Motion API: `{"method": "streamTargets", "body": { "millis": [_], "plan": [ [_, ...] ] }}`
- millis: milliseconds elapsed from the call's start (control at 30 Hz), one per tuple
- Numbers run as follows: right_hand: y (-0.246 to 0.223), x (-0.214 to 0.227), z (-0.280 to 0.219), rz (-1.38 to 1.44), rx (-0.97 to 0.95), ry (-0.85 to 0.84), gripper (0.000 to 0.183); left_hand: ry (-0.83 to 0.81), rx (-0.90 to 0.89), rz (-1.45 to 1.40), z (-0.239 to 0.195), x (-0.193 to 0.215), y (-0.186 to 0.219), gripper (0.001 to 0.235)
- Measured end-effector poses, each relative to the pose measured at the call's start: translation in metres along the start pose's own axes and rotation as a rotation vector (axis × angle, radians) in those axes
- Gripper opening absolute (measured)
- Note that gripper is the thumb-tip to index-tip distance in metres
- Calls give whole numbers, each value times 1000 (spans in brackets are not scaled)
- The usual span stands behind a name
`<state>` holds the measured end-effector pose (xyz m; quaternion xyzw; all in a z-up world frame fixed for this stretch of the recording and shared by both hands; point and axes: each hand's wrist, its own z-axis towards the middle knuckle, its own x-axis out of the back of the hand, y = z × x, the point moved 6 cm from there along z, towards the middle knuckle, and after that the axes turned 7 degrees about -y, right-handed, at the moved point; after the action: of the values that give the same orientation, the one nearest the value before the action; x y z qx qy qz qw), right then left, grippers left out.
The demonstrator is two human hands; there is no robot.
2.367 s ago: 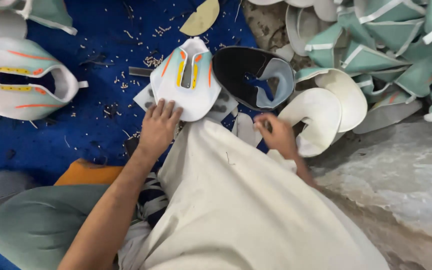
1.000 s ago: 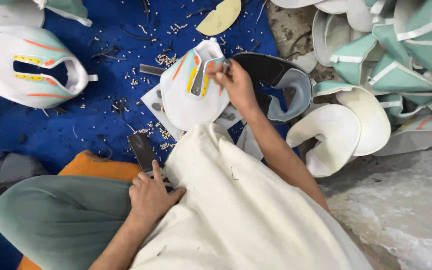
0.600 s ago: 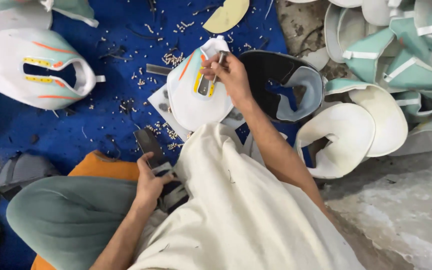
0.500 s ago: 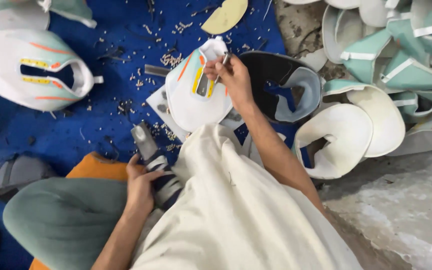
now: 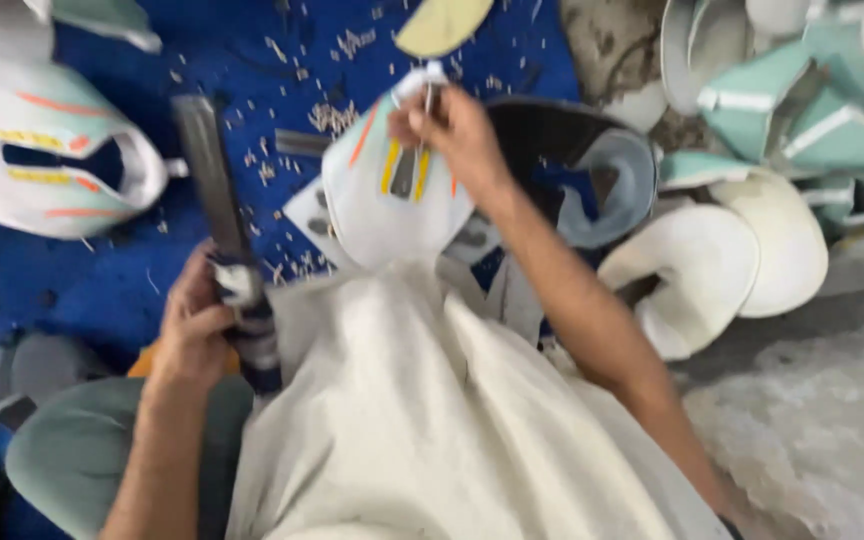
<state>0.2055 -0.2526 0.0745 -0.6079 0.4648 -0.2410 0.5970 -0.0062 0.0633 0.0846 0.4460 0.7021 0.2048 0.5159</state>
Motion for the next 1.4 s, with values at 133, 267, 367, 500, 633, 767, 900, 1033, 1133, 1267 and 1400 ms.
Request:
{"method": "streamTargets", "body": {
  "millis": [133, 267, 367, 500, 633, 767, 900, 1033, 1133, 1267, 1400],
  "plan": [
    [-4, -50, -41, 177, -165, -150, 8, 68, 166, -22, 3, -12, -20, 68],
    [65, -150, -125, -217, -336, -891, 17, 273, 290, 335, -13, 9, -41, 53],
    [121, -172, -172, -770, -334, -1354, 22, 389, 150, 259, -5, 22, -19, 53],
    [153, -161, -194, -1012, -491, -1470, 28, 355, -46, -282, -33, -28, 43, 62],
    [123, -152, -184, -1039, -409, -1304, 25, 79, -149, -496, -57, -67, 35, 64],
    [75, -122, -156, -498, -336, -745, 12, 141, 77, -37, -51, -64, -32, 60],
    [27, -40, -116, -226, -79, 71, 10, 245, 281, 506, -39, -82, -64, 63],
    [-12, -7, -62, -39, -82, 125, 15, 181, 334, 537, -30, -82, -77, 66],
    [-5, 11, -23, -96, -10, 64, 11, 166, 443, 440, -27, -72, -99, 60],
    [40, 18, 1, -44, 40, -34, 7, 134, 407, 426, -28, -71, -102, 53],
    [60, 25, 10, -66, 28, -24, 8, 123, 264, 564, -23, -73, -96, 49]
  ]
}}
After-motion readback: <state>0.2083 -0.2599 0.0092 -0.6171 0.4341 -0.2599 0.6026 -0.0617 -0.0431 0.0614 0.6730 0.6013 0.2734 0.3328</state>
